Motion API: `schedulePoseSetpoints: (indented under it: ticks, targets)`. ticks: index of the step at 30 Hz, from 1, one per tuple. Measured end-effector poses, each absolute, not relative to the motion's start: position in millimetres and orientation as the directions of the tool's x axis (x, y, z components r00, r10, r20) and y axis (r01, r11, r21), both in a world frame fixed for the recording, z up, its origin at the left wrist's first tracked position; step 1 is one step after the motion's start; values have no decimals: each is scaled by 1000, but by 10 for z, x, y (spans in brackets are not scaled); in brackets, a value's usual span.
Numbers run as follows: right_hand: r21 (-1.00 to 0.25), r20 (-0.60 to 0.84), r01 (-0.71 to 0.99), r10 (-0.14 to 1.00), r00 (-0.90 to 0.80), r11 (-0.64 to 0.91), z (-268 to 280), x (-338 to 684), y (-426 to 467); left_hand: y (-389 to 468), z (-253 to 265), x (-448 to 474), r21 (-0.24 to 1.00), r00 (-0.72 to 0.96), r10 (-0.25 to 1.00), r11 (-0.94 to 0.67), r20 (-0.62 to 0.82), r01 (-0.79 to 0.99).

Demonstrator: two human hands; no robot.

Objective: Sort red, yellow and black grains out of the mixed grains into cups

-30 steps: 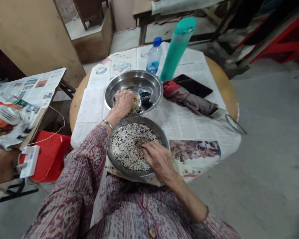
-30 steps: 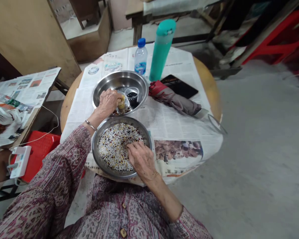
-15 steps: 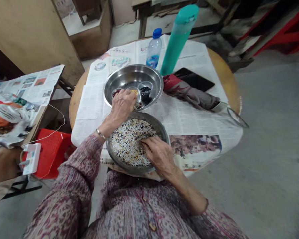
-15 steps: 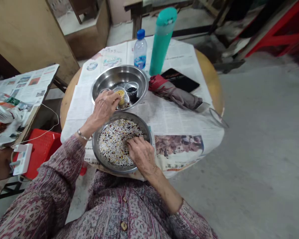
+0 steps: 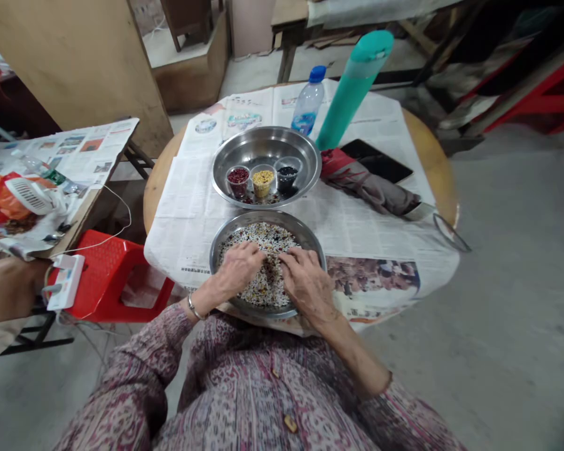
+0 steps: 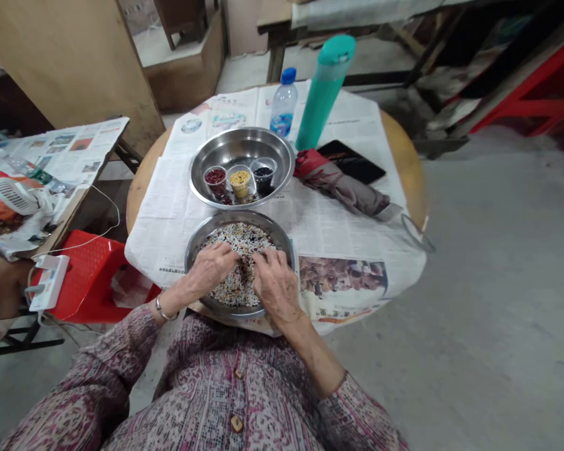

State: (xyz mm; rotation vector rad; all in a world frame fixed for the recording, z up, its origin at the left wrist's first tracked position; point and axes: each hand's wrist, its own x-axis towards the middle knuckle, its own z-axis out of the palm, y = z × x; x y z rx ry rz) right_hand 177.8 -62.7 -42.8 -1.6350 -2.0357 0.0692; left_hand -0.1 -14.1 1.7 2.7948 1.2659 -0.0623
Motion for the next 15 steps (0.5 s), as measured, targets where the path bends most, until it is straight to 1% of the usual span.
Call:
schedulePoseSetpoints:
  ticks: [2,3,5,8,9,11,13,15]
  targets:
    - [-326,358,908,923,-139,263,-399,1789,-620,-114,84,-116,27,541,840,-541,-38,841]
    - [-317,349,912,926,-142,259,-384,1797,-616,-130,114,-183,32,503,864,-502,-33,864]
    - [-303,315,920,937,-151,250,-354,1812,-610,-202,144,-308,64,477,877,-473,-61,879]
    - [-295,246,924,954,-171,241,-331,1792,-601,-309,89,-406,124,490,858,-475,-154,871]
    - [-303,222,921,958,-181,244,-333,1769,-595,-324,47,-406,158,499,849,-476,-174,865]
    - [-342,167,903,963,-213,259,-350,1703,-571,-316,-52,-357,264,530,830,-479,-174,837]
    - [-399,116,876,962,-247,273,-374,1638,-527,-272,-137,-258,386,568,813,-487,-127,784]
    - [-454,106,848,961,-254,274,-384,1609,-463,-209,-177,-140,465,591,805,-507,-44,725]
